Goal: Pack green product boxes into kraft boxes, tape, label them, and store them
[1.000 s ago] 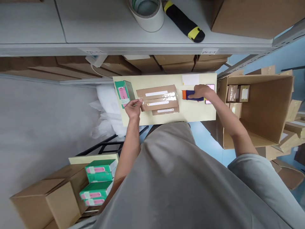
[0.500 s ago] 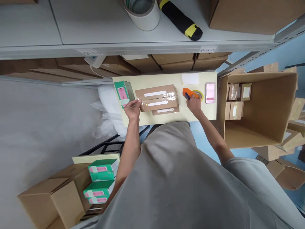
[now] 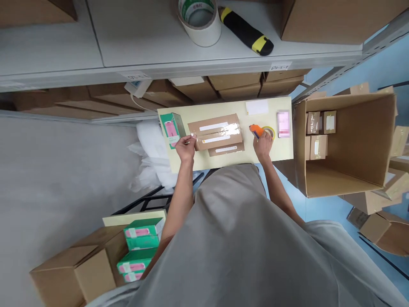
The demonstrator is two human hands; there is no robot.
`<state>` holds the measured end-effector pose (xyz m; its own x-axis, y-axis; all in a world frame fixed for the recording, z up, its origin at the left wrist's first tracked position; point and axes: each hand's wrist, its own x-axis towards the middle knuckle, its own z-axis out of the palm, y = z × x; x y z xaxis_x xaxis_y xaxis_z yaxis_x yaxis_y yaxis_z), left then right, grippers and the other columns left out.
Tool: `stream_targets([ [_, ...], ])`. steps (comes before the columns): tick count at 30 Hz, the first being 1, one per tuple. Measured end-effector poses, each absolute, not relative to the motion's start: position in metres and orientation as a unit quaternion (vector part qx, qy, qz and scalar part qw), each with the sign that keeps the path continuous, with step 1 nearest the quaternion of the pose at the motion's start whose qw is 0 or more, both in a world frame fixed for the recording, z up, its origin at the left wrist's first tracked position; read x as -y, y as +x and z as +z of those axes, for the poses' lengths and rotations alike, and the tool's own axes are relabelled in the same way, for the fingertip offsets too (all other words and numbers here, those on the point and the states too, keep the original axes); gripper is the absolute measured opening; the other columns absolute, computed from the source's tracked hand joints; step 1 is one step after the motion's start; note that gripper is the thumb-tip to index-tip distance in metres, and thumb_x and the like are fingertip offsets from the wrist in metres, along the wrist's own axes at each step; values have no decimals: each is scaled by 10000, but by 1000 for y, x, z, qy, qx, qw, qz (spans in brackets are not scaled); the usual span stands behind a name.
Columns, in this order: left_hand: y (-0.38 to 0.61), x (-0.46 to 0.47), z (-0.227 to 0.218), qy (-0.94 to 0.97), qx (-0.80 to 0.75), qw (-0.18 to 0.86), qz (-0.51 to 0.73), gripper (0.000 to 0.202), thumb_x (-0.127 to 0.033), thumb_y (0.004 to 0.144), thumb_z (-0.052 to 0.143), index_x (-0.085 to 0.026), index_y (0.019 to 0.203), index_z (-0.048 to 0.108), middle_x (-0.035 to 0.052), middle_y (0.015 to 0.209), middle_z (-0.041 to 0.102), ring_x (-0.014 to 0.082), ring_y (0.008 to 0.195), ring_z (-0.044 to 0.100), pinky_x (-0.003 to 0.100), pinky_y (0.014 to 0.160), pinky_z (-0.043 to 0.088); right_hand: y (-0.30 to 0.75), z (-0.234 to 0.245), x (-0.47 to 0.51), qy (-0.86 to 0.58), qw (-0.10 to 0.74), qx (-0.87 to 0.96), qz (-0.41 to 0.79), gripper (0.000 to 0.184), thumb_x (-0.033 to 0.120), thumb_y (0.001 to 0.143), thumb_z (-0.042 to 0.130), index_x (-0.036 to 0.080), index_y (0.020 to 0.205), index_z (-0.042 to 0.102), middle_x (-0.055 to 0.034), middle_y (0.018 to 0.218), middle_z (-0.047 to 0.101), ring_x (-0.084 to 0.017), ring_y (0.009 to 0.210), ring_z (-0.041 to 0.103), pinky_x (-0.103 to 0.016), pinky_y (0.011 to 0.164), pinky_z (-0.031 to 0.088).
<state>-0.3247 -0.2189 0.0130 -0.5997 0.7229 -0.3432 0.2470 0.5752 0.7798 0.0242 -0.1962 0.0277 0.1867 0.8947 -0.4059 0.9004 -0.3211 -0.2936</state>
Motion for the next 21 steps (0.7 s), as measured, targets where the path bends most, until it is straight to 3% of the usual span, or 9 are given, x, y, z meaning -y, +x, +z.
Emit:
stream_targets([
  [4, -313, 220, 14, 235, -834, 314, 388, 208, -333, 856, 799, -199, 1000, 731, 103, 1055, 800, 251, 1033, 776, 382, 948, 636, -21, 64, 182, 705, -71, -630, -316, 631, 479, 1202, 339, 69, 1657, 488, -293, 1569, 678, -387, 1471, 633, -476, 1207, 505],
  [6, -307, 220, 15, 242, -830, 315, 393, 217, -338, 892, 767, -198, 1055, 739, 124, 1125, 819, 267, 1088, 781, 403, 1002, 624, -48, 74, 173, 684, -49, -637, -352, 661, 562, 1205, 354, 100, 1654, 503, -268, 1487, 735, -396, 1393, 693, -460, 1136, 555],
  [9, -295, 218, 20, 257, -838, 315, 364, 297, -436, 931, 774, -202, 1112, 743, 144, 1172, 830, 314, 1154, 778, 456, 1083, 589, -77, 76, 161, 704, 1, -615, -355, 827, 705, 1176, 405, 53, 1682, 454, -296, 1400, 765, -434, 1304, 742, -477, 1062, 590],
  [12, -281, 212, 24, 267, -849, 334, 312, 610, -614, 789, 947, -196, 1167, 715, 197, 1206, 823, 418, 1253, 757, 520, 1106, 571, -86, 71, 155, 730, 33, -593, -338, 1035, 851, 1113, 425, 8, 1712, 393, -340, 1404, 753, -455, 1317, 741, -476, 1047, 593],
  [15, -276, 209, 26, 275, -852, 342, 285, 801, -658, 653, 1038, -192, 1200, 684, 255, 1261, 802, 501, 1358, 708, 557, 1104, 564, -77, 68, 155, 730, 31, -597, -332, 1006, 836, 1133, 379, 20, 1722, 411, -316, 1372, 775, -423, 1324, 746, -440, 1053, 576],
  [18, -285, 213, 25, 297, -825, 364, 313, 575, -654, 791, 932, -217, 1102, 725, 207, 1202, 833, 450, 1283, 752, 542, 1116, 560, -62, 67, 158, 707, -10, -614, -351, 872, 725, 1189, 234, 54, 1649, 548, -231, 1189, 833, -356, 1178, 789, -400, 1019, 567],
  [21, -303, 220, 26, 288, -771, 420, 382, 410, -609, 886, 826, -221, 1013, 783, 141, 1151, 864, 356, 1188, 792, 477, 1099, 585, -54, 71, 161, 687, -49, -627, -364, 890, 749, 1174, 150, 110, 1546, 646, -193, 1125, 842, -324, 1070, 789, -371, 970, 565],
])
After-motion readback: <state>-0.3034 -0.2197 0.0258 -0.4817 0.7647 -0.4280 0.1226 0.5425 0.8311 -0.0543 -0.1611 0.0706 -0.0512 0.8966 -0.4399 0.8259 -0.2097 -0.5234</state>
